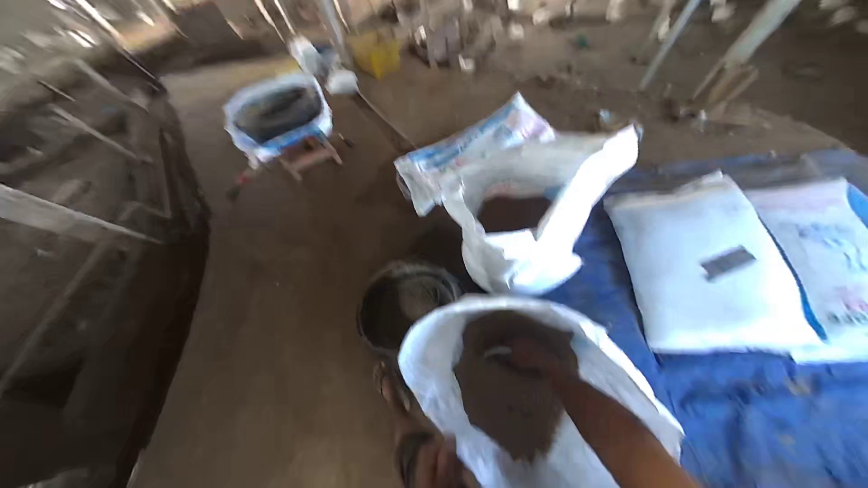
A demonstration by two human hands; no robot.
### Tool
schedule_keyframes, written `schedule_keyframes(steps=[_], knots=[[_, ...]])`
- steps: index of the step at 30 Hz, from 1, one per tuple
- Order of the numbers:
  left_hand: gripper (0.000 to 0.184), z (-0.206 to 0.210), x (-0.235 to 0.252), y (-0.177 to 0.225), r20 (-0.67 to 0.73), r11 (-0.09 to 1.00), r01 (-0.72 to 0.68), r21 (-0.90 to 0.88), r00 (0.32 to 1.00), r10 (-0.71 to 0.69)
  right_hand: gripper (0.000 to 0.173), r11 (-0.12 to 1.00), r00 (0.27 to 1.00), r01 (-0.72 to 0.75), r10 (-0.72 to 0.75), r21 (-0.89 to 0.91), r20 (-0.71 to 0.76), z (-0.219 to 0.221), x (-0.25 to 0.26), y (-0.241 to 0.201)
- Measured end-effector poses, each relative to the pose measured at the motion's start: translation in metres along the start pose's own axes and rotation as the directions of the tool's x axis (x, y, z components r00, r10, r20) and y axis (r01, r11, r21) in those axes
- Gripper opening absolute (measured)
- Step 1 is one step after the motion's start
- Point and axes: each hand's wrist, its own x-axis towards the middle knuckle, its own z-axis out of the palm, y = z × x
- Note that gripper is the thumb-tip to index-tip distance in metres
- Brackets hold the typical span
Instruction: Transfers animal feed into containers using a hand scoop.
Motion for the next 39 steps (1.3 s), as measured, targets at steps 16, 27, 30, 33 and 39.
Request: schedule_keyframes(steps=[16,27,30,33,39], knots=[[0.041,-0.005,0.006,0.005,0.061,0.985,-0.126,0.115,0.991,0.119,0.084,0.862,0.923,-0.339,0.226,0.378,0.312,0.063,0.003,0.027],[0.040,-0.033,-0.002,0.001,0.147,0.947,-0.168,0.275,0.980,0.132,0.085,0.837,0.962,-0.273,0.240,0.475,0.130,0.011,-0.034,0.006],[0.038,-0.036,0.001,0.005,0.163,0.940,-0.156,0.303,0.980,0.110,0.081,0.809,0.966,-0.246,0.248,0.534,0.069,0.003,-0.043,0.005],[0.035,-0.035,0.003,0.011,0.178,0.936,-0.154,0.316,0.979,0.101,0.082,0.785,0.968,-0.203,0.251,0.585,-0.001,-0.005,-0.055,0.008],[0.033,-0.036,0.007,0.026,0.222,0.962,-0.026,0.271,0.974,-0.037,0.068,0.739,0.982,-0.015,0.136,0.674,-0.128,-0.030,-0.088,-0.005]])
